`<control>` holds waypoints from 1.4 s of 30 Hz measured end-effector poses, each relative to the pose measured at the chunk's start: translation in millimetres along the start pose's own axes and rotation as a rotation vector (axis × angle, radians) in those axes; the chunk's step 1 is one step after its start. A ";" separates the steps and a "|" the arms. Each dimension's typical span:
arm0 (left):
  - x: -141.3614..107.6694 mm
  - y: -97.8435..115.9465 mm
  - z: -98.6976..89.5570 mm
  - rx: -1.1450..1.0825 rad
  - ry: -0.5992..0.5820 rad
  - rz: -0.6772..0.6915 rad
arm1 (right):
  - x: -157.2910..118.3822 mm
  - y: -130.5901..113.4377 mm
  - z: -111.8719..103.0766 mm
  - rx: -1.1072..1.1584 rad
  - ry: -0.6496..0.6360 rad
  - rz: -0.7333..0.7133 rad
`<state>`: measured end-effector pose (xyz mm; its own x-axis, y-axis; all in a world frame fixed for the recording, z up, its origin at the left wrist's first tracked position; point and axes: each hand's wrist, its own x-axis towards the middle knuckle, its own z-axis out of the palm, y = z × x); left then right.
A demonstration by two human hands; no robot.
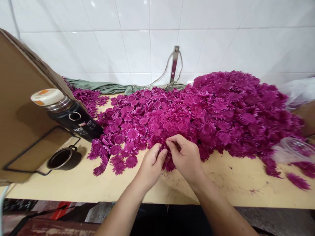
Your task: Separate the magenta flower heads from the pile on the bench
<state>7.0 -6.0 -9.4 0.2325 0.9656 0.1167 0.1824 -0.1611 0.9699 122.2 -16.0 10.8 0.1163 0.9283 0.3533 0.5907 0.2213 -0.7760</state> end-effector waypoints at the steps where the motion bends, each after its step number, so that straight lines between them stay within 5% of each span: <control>1: -1.1 0.8 0.1 0.057 0.015 0.029 | 1.8 -0.2 1.0 -0.050 0.031 -0.021; 6: -14.9 5.4 -2.5 0.177 0.005 0.142 | 32.1 14.1 -10.3 -0.262 0.305 0.055; 9: -19.7 4.0 -6.5 0.072 -0.043 0.092 | 52.0 25.0 -28.3 -0.155 0.420 0.075; 14: -5.3 -3.7 -9.2 -0.058 0.054 -0.001 | 33.8 12.6 -30.7 0.033 0.110 -0.067; 17: 3.3 -5.3 -6.1 -0.099 0.061 -0.044 | 8.0 4.1 -14.9 0.340 -0.159 0.113; 20: 6.7 -4.3 -3.1 -0.143 0.076 -0.105 | -5.0 5.6 -1.8 0.556 -0.294 0.281; 25: 6.1 -2.7 -4.5 -0.121 0.046 -0.093 | -1.6 14.6 2.3 0.669 -0.304 0.339; 30: 2.2 -4.8 -11.2 0.100 0.100 0.002 | -1.4 16.7 0.4 0.327 -0.058 0.202; 35: 2.7 3.0 -16.4 0.126 0.100 0.108 | -2.4 11.4 0.0 0.032 -0.055 0.079; 42: 12.8 21.0 -21.9 -0.117 -0.132 -0.121 | -0.8 5.6 -7.7 0.214 -0.166 0.115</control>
<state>-7.2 7.5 17.1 0.3406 0.9399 -0.0233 0.1057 -0.0137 0.9943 131.6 -17.8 10.2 0.0301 0.9833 0.1797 0.3975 0.1532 -0.9048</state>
